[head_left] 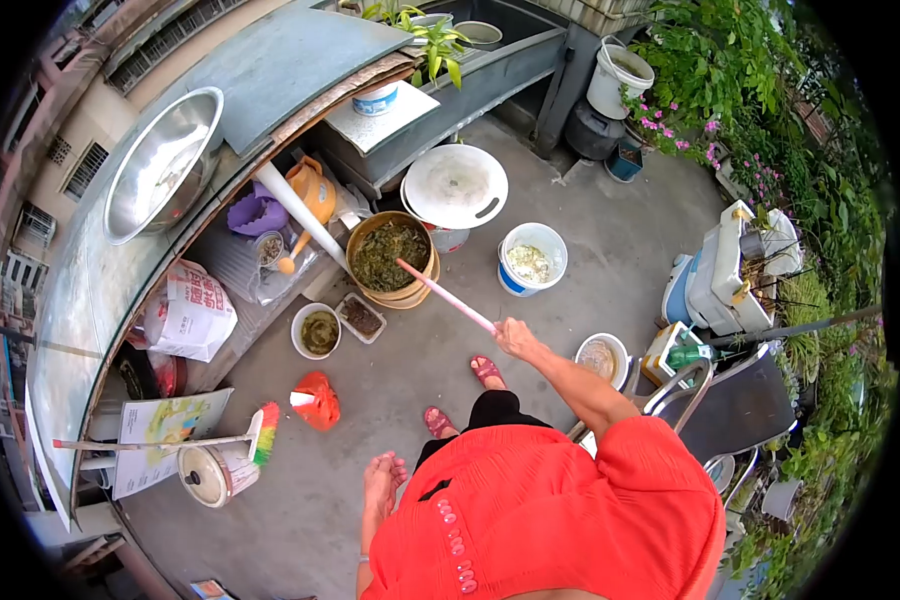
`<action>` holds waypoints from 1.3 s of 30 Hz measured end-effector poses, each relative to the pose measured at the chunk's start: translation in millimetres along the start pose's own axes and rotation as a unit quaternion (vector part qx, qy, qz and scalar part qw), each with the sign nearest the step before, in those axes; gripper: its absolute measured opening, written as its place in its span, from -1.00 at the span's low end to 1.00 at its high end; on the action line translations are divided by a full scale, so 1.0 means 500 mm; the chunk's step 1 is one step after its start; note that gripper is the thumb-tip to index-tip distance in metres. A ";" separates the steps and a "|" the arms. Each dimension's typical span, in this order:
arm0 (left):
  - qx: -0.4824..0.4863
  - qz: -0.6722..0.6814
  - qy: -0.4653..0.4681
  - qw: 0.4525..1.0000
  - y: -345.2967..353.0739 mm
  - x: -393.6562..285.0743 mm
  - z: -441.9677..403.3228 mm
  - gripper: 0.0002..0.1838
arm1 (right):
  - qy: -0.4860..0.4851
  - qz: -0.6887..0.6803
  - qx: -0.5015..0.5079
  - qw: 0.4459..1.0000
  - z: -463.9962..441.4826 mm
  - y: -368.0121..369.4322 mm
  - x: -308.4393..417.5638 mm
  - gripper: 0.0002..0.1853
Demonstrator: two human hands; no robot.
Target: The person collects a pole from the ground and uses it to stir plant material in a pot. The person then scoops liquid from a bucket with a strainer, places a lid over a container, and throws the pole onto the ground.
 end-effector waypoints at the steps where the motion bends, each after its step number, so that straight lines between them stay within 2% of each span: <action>1: 0.017 -0.025 0.022 0.999 0.034 -0.031 0.001 -0.78 | -0.015 -0.019 0.006 1.000 0.013 -0.003 0.016 -0.70; 4: 0.082 -0.077 0.063 0.992 0.193 -0.114 0.004 -0.75 | -0.069 -0.055 -0.012 0.996 0.020 -0.007 0.053 -0.72; 6: 0.134 -0.092 0.042 0.986 0.293 -0.117 -0.014 -0.73 | 0.069 -0.223 0.096 0.968 0.044 -0.047 0.089 -0.75; 7: 0.160 -0.099 0.029 0.982 0.347 -0.118 -0.027 -0.72 | 0.113 -0.302 0.114 0.940 0.020 -0.012 0.070 -0.76; 8: 0.166 -0.130 0.021 0.977 0.386 -0.106 -0.055 -0.60 | 0.082 -0.323 0.116 0.936 0.009 -0.012 0.075 -0.77; 11: 0.094 -0.065 -0.010 0.993 0.502 -0.091 -0.105 -0.47 | 0.023 -0.337 0.173 0.925 -0.018 -0.031 0.083 -0.74; 12: 0.078 -0.065 -0.002 0.995 0.537 -0.085 -0.132 -0.36 | -0.015 -0.281 0.163 0.945 -0.016 -0.072 0.091 -0.76; 13: 0.096 -0.032 -0.015 0.995 0.583 -0.077 -0.146 -0.35 | -0.053 -0.225 0.155 0.961 -0.019 -0.105 0.090 -0.76; 15: 0.125 0.027 -0.040 0.991 0.662 -0.090 -0.169 -0.34 | -0.074 -0.216 0.120 0.966 -0.045 -0.099 0.052 -0.67; 16: 0.197 0.031 -0.046 0.979 0.707 -0.093 -0.180 -0.45 | -0.081 -0.214 0.148 0.962 -0.047 -0.120 0.044 -0.63; 19: 0.213 0.074 -0.085 0.971 0.813 -0.095 -0.197 -0.60 | -0.106 -0.205 0.210 0.950 -0.043 -0.201 0.016 -0.51; 20: 0.162 0.092 -0.090 0.978 0.828 -0.099 -0.201 -0.71 | -0.119 -0.210 0.216 0.946 -0.056 -0.224 0.006 -0.49; 23: 0.086 0.157 -0.052 0.982 0.792 -0.110 -0.287 -0.74 | -0.198 -0.270 0.231 0.914 -0.087 -0.292 -0.014 -0.33; 24: 0.076 0.156 -0.057 0.983 0.781 -0.115 -0.285 -0.77 | -0.201 -0.298 0.246 0.900 -0.107 -0.292 -0.039 -0.21; 25: 0.070 0.153 -0.059 0.984 0.783 -0.125 -0.280 -0.79 | -0.206 -0.318 0.248 0.892 -0.128 -0.294 -0.072 -0.26; 26: 0.016 0.182 -0.062 0.981 0.793 -0.136 -0.265 -0.79 | -0.211 -0.337 0.251 0.882 -0.148 -0.299 -0.105 -0.30; 29: -0.019 0.181 -0.049 0.982 0.771 -0.157 -0.288 -0.76 | -0.126 -0.216 0.204 0.947 -0.213 -0.311 -0.326 -0.49; 30: -0.018 0.185 -0.051 0.981 0.770 -0.169 -0.294 -0.74 | -0.074 -0.155 0.178 0.969 -0.227 -0.304 -0.431 -0.54; 31: -0.015 0.193 -0.055 0.980 0.774 -0.175 -0.300 -0.73 | 0.022 -0.081 0.182 0.980 -0.223 -0.329 -0.535 -0.61; 32: -0.024 0.208 -0.072 0.975 0.776 -0.180 -0.310 -0.70 | 0.081 0.029 0.177 0.980 -0.207 -0.354 -0.650 -0.64; 34: -0.018 0.261 -0.082 0.962 0.804 -0.205 -0.317 -0.67 | 0.218 0.084 0.167 0.958 -0.140 -0.485 -0.791 -0.71; 35: -0.024 0.290 -0.088 0.953 0.814 -0.217 -0.321 -0.67 | 0.296 0.081 0.151 0.940 -0.102 -0.507 -0.898 -0.70; 37: -0.045 0.312 -0.084 0.945 0.824 -0.233 -0.341 -0.67 | 0.408 0.053 0.078 0.908 -0.023 -0.580 -1.025 -0.70; 39: -0.061 0.324 -0.077 0.941 0.845 -0.252 -0.367 -0.67 | 0.454 0.042 0.148 0.878 0.022 -0.606 -1.132 -0.75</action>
Point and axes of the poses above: each hand's wrist, its own z-axis away from the middle knuckle, its own y-axis out of the palm, x = y × z, the point moved 7 cm from there along -z, towards the middle knuckle, and after that the axes turned 5 degrees about -y, right-handed, at the moved point
